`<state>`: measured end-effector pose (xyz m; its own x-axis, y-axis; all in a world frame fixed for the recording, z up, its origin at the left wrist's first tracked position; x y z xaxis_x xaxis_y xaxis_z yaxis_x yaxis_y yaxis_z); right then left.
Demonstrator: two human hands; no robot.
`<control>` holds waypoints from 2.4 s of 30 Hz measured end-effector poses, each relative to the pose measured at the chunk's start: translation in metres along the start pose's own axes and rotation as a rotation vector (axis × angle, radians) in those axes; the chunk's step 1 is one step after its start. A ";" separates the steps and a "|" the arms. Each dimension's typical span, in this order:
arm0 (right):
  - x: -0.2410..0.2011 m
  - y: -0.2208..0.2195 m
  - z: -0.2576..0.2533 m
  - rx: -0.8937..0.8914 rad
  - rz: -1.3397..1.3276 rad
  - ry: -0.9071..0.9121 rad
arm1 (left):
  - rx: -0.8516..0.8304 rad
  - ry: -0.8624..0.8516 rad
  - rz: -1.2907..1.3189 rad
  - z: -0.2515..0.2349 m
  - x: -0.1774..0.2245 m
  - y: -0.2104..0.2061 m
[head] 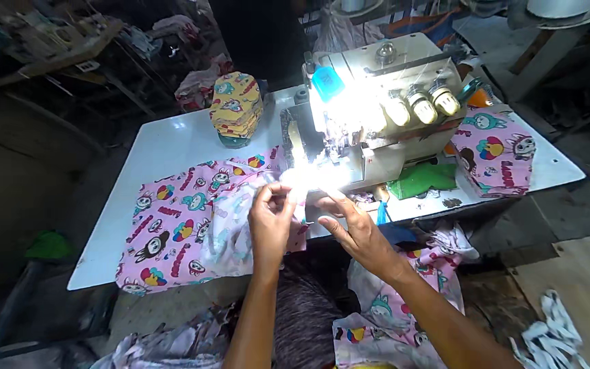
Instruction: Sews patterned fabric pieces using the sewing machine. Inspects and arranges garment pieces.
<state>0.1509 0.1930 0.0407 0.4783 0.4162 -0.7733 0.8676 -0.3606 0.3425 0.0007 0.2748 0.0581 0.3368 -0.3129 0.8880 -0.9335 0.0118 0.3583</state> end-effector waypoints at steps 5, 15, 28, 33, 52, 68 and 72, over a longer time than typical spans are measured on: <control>0.032 0.014 -0.001 0.207 -0.478 -0.302 | -0.151 -0.177 -0.023 0.053 0.002 -0.021; 0.021 0.045 0.026 0.364 -0.302 -0.292 | -0.164 -0.221 -0.452 0.035 -0.043 0.061; -0.015 0.057 0.041 0.274 -0.271 -0.221 | -0.311 -0.121 0.146 0.067 0.021 -0.012; -0.005 0.057 0.046 0.290 -0.346 -0.295 | -0.235 -0.150 0.157 0.067 0.028 0.000; -0.030 0.038 0.067 -0.131 0.086 0.078 | -0.391 -0.610 -0.200 0.121 0.050 -0.009; -0.029 0.061 0.076 0.048 -0.023 0.024 | -0.292 -0.514 -0.348 0.031 0.001 0.007; -0.005 0.073 0.080 0.103 0.017 -0.094 | -0.385 -0.396 -0.239 0.023 0.030 0.019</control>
<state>0.2007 0.0980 0.0270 0.4735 0.3307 -0.8163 0.8385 -0.4530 0.3029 -0.0096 0.2433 0.0848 0.3915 -0.6787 0.6214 -0.7011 0.2174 0.6792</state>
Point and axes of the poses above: each hand's wrist, its own z-axis away from the middle knuckle, its own y-axis out of the back of the hand, x = y × z, the point moved 9 cm from there along -z, towards the middle knuckle, and after that the axes turned 4 degrees about x, right-handed, at the moved point
